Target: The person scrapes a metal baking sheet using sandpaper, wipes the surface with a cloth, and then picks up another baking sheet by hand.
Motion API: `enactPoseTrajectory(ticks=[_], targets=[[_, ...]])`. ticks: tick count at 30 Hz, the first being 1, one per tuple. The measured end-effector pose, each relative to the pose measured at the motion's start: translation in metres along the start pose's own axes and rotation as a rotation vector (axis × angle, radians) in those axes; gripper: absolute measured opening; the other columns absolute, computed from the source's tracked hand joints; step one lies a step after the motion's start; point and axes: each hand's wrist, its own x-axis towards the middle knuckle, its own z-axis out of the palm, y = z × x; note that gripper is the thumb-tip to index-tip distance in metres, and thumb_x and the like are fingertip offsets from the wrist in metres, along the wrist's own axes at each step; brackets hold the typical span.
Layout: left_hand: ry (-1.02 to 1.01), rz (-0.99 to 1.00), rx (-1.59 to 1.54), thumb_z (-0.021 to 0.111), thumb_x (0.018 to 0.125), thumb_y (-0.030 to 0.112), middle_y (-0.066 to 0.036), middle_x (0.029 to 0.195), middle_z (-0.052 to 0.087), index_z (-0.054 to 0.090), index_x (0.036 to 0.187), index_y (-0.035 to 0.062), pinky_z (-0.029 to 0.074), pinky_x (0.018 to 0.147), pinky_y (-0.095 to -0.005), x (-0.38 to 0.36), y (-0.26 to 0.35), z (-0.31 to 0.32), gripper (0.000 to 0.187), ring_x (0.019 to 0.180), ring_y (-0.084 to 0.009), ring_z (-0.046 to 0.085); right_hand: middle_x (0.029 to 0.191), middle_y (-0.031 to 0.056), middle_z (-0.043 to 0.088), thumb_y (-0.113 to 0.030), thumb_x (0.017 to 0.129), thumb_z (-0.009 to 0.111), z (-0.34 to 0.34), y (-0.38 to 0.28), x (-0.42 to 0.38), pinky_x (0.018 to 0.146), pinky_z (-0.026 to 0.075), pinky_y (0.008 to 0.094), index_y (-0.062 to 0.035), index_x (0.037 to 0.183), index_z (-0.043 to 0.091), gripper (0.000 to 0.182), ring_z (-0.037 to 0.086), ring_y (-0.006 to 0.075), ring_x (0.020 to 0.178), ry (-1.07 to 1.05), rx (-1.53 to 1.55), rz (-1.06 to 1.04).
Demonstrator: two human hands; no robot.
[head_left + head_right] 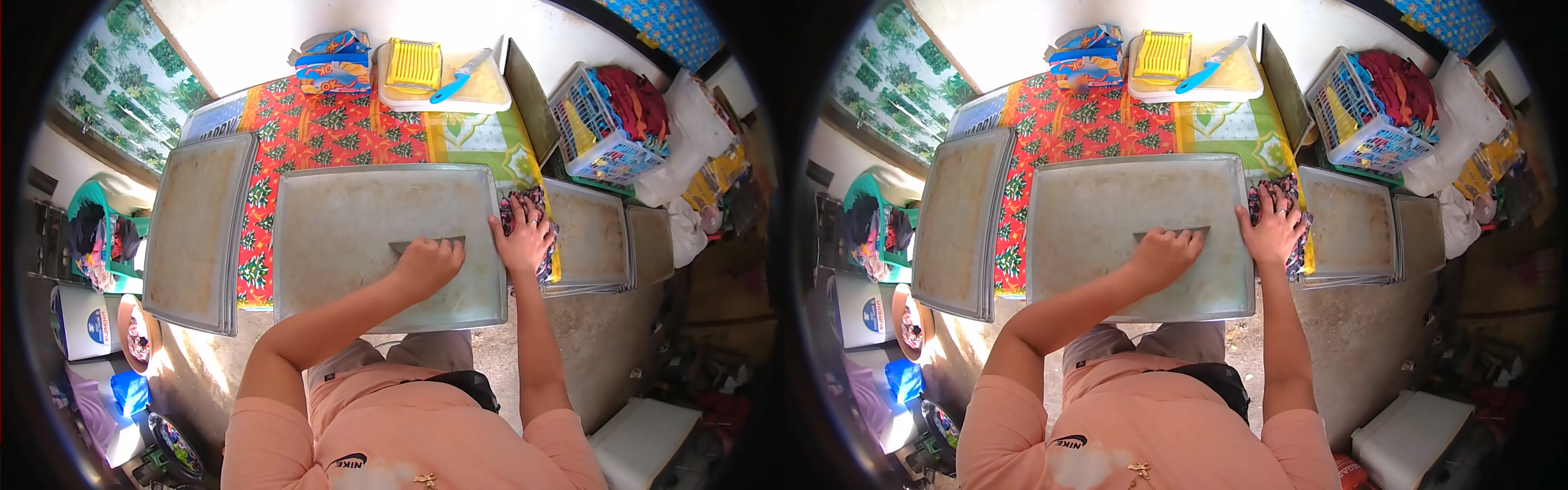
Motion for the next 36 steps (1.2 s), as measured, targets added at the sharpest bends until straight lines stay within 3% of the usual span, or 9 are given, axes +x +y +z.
enactPoseTrajectory(ticks=[4,7,17,20,26,29,32,36], targets=[[0.071,-0.008,0.09,0.061,0.074,0.015,-0.006,0.084,0.066,0.064,0.106,0.005,0.045,0.056,-0.0301,-0.007,0.003,0.009,0.034,0.059,-0.0186,0.062,0.142,-0.0002,0.045,-0.062,0.083,0.056,-0.003,-0.001,0.001,0.105,0.026,0.0603,-0.0256,0.134,0.053,0.063,0.039,0.0373,0.127,-0.022,0.019,0.011],[0.016,-0.032,0.071,0.061,0.074,0.015,-0.006,0.087,0.066,0.064,0.106,0.005,0.046,0.057,-0.0299,0.0,-0.006,0.011,0.033,0.06,-0.0185,0.062,0.141,-0.0003,0.046,-0.061,0.083,0.057,0.0,0.0,0.001,0.104,0.026,0.0612,-0.0254,0.133,0.053,0.062,0.039,0.0364,0.128,0.02,0.001,-0.01],[-0.017,-0.018,0.071,0.06,0.073,0.016,-0.004,0.08,0.063,0.063,0.101,0.0037,0.045,0.055,-0.0311,0.0,-0.003,0.01,0.03,0.059,-0.018,0.062,0.139,0.0004,0.048,-0.062,0.083,0.057,0.0,-0.001,0.004,0.103,0.027,0.0614,-0.0252,0.132,0.054,0.062,0.038,0.0341,0.129,0.029,0.011,-0.013],[0.099,-0.024,0.127,0.06,0.073,0.016,-0.004,0.078,0.063,0.063,0.1,0.0039,0.045,0.055,-0.0313,-0.003,-0.002,0.019,0.029,0.058,-0.0182,0.061,0.14,-0.0004,0.048,-0.061,0.083,0.058,-0.001,-0.002,0.004,0.101,0.032,0.0605,-0.0261,0.134,0.052,0.062,0.042,0.0345,0.126,0.025,-0.022,-0.021],[0.026,0.016,0.109,0.06,0.072,0.015,-0.005,0.076,0.063,0.064,0.099,0.0035,0.046,0.055,-0.0312,-0.001,0.003,0.005,0.03,0.058,-0.0193,0.062,0.14,-0.0007,0.047,-0.061,0.083,0.058,0.0,-0.001,0.003,0.1,0.032,0.0599,-0.0263,0.134,0.052,0.062,0.042,0.0341,0.126,0.026,-0.041,-0.026],[0.141,-0.018,0.068,0.06,0.072,0.015,-0.005,0.075,0.063,0.064,0.098,0.0032,0.045,0.054,-0.0306,0.001,-0.002,0.016,0.029,0.057,-0.0193,0.062,0.14,-0.0008,0.047,-0.061,0.083,0.058,-0.004,-0.004,0.003,0.1,0.032,0.0596,-0.0266,0.134,0.053,0.062,0.042,0.034,0.126,0.037,-0.048,-0.032],[0.032,-0.01,0.05,0.06,0.072,0.015,-0.005,0.074,0.062,0.063,0.098,0.0032,0.045,0.053,-0.0304,0.003,-0.002,0.009,0.028,0.056,-0.0192,0.061,0.14,-0.001,0.047,-0.064,0.083,0.055,0.003,0.0,0.003,0.102,0.029,0.0595,-0.0259,0.134,0.053,0.063,0.04,0.035,0.127,0.037,-0.033,-0.029],[0.069,-0.01,0.071,0.06,0.072,0.014,-0.004,0.074,0.062,0.063,0.097,0.0037,0.044,0.052,-0.0305,-0.001,0.001,0.01,0.028,0.057,-0.0194,0.062,0.141,-0.0008,0.047,-0.064,0.083,0.055,0.003,-0.001,0.002,0.102,0.028,0.06,-0.0256,0.134,0.052,0.064,0.039,0.0355,0.127,0.019,-0.024,-0.025]])
